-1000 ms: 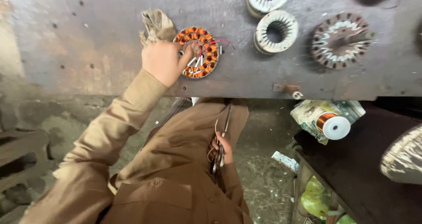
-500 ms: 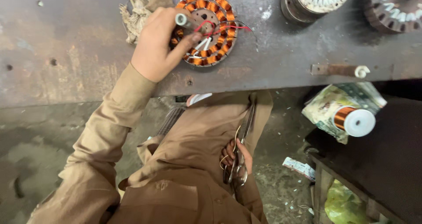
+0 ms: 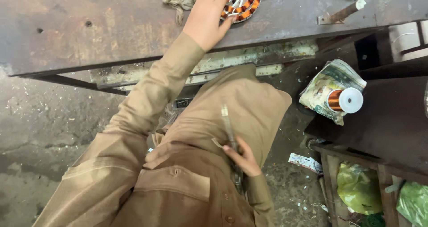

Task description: The person sits at a workbench and uses shears to cut and strip wires on circular electrical components. They then use a soldering iron to attach wires to the components, repeating the process for multiple units.

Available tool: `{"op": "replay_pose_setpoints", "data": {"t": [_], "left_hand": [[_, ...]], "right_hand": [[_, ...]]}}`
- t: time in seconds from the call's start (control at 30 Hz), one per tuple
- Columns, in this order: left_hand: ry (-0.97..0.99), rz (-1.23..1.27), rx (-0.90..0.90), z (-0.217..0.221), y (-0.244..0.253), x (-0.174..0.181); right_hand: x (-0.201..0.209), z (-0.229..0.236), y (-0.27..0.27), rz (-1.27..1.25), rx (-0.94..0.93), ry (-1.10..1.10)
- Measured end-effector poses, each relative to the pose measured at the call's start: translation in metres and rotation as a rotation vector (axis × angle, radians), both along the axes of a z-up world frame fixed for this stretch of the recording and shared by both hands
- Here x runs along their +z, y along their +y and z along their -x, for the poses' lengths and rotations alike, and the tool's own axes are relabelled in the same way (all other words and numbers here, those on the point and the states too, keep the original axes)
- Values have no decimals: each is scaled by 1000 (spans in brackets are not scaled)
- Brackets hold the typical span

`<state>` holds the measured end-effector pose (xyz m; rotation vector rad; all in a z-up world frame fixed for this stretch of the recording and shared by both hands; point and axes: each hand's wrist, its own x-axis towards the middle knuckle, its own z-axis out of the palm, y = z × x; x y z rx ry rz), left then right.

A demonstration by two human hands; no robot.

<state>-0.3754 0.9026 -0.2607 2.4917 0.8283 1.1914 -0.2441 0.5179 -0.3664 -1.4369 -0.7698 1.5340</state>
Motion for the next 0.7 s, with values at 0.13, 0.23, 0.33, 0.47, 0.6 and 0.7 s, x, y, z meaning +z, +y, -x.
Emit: {"op": "replay_pose_setpoints", "data": {"t": [0.13, 0.23, 0.33, 0.47, 0.6, 0.7], "left_hand": [[-108, 244, -181, 18, 16, -7], [-202, 291, -178, 35, 11, -16], [-256, 278, -196, 50, -5, -25], [-383, 492, -125, 55, -14, -29], [-427, 425, -89, 53, -16, -21], [-517, 330, -60, 51, -48, -17]], "right_hand": [[11, 48, 12, -139, 225, -292], [17, 62, 16, -135, 262, -684], [15, 64, 10, -257, 127, -717], [2, 59, -3, -37, 52, -626], [-7, 47, -4, -81, -120, -271], [0, 46, -2, 21, -318, -70]]}}
